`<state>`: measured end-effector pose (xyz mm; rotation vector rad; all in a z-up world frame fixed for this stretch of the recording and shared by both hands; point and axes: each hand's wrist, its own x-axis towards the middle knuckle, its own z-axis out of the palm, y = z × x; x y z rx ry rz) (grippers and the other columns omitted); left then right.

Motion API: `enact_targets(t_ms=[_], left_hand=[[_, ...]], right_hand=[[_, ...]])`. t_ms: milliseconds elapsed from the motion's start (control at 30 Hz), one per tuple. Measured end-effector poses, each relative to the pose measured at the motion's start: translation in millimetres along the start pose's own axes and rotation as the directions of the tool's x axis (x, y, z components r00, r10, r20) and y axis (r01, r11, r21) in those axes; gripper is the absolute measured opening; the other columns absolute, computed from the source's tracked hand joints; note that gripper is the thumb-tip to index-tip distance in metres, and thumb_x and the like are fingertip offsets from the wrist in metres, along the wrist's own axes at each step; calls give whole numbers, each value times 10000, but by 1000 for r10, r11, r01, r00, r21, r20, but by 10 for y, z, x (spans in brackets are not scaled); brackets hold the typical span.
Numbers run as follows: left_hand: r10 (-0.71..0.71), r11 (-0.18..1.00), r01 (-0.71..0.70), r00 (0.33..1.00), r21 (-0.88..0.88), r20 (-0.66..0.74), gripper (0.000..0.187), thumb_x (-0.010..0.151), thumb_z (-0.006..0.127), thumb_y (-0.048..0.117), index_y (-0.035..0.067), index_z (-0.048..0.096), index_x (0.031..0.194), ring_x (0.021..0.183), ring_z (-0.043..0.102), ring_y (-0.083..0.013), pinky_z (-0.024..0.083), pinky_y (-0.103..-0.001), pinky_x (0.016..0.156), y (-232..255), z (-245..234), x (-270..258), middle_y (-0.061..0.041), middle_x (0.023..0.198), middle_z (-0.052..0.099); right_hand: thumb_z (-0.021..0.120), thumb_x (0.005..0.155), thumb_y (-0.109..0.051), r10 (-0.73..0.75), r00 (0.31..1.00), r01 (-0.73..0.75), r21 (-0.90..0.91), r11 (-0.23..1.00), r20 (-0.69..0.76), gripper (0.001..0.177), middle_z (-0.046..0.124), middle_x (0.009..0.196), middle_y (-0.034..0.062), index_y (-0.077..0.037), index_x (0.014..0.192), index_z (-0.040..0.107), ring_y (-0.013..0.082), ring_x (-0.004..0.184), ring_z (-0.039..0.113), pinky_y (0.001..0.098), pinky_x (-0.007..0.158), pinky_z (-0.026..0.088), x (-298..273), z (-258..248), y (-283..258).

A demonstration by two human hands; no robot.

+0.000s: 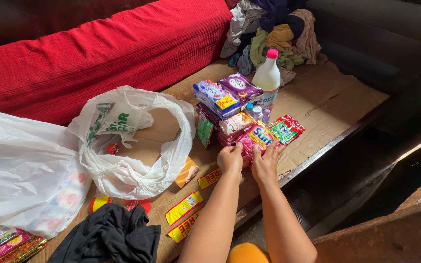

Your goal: The person uses scissors to cut open small pink detergent packets on a wooden bench. They handle each packet individually, cut the top, and place the opened packets into a pile. The workspace contains multiple detergent packets, plastic bags, and other household items.

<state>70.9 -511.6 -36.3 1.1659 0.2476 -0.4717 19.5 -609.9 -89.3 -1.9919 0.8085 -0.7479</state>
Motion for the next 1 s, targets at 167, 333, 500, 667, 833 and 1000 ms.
enact_targets(t_ms=[167, 333, 500, 667, 833, 1000], left_hand=[[-4, 1000, 5, 1000, 13, -23, 325, 931, 754, 270, -16, 625, 1015, 555, 681, -171, 549, -290, 459, 45, -17, -98, -108, 826, 705], [-26, 996, 29, 999, 90, -30, 346, 918, 749, 306, -11, 641, 1007, 544, 664, -175, 534, -293, 447, 39, 19, -131, -103, 786, 703], [146, 968, -126, 986, 217, -76, 370, 888, 794, 311, -52, 725, 861, 488, 536, -130, 428, -312, 415, -32, 17, 14, -99, 678, 669], [75, 978, -57, 994, 201, -80, 380, 913, 737, 317, -61, 730, 870, 496, 521, -151, 403, -339, 440, -11, -43, 72, -87, 677, 654], [132, 974, -116, 989, 194, -70, 300, 911, 683, 239, -49, 745, 853, 534, 561, -125, 450, -316, 464, 11, -119, 38, -61, 680, 671], [49, 991, -50, 999, 122, 14, 267, 911, 657, 221, -32, 714, 852, 588, 573, -177, 459, -356, 456, 86, -172, -62, -57, 729, 658]], right_hand=[[562, 996, -442, 17, 997, -9, 103, 995, -74, 940, -11, 1631, 398, 109, 1574, 66, 473, 1560, -22, 462, 1255, 77, -52, -43, -45], [578, 989, -389, -84, 989, 92, 66, 994, -121, 815, 60, 1639, 397, -1, 1601, 207, 497, 1552, 23, 510, 1248, 107, -202, -172, -210], [687, 865, -367, -248, 968, 246, -335, 910, 38, 704, 172, 1661, 276, -260, 1522, 460, 484, 1543, 66, 621, 1176, 137, -308, -290, -550], [659, 857, -454, -234, 954, 297, -476, 828, 187, 673, 245, 1639, 204, -286, 1490, 508, 432, 1530, 126, 681, 1157, 119, -210, -315, -874], [631, 862, -501, -175, 949, 306, -633, 711, 263, 610, 310, 1637, 149, -285, 1430, 570, 399, 1543, 185, 668, 1193, 140, -104, -270, -952], [669, 813, -477, -191, 957, 287, -607, 741, 220, 666, 263, 1647, 187, -271, 1437, 562, 414, 1533, 167, 681, 1168, 119, -51, -163, -915]])
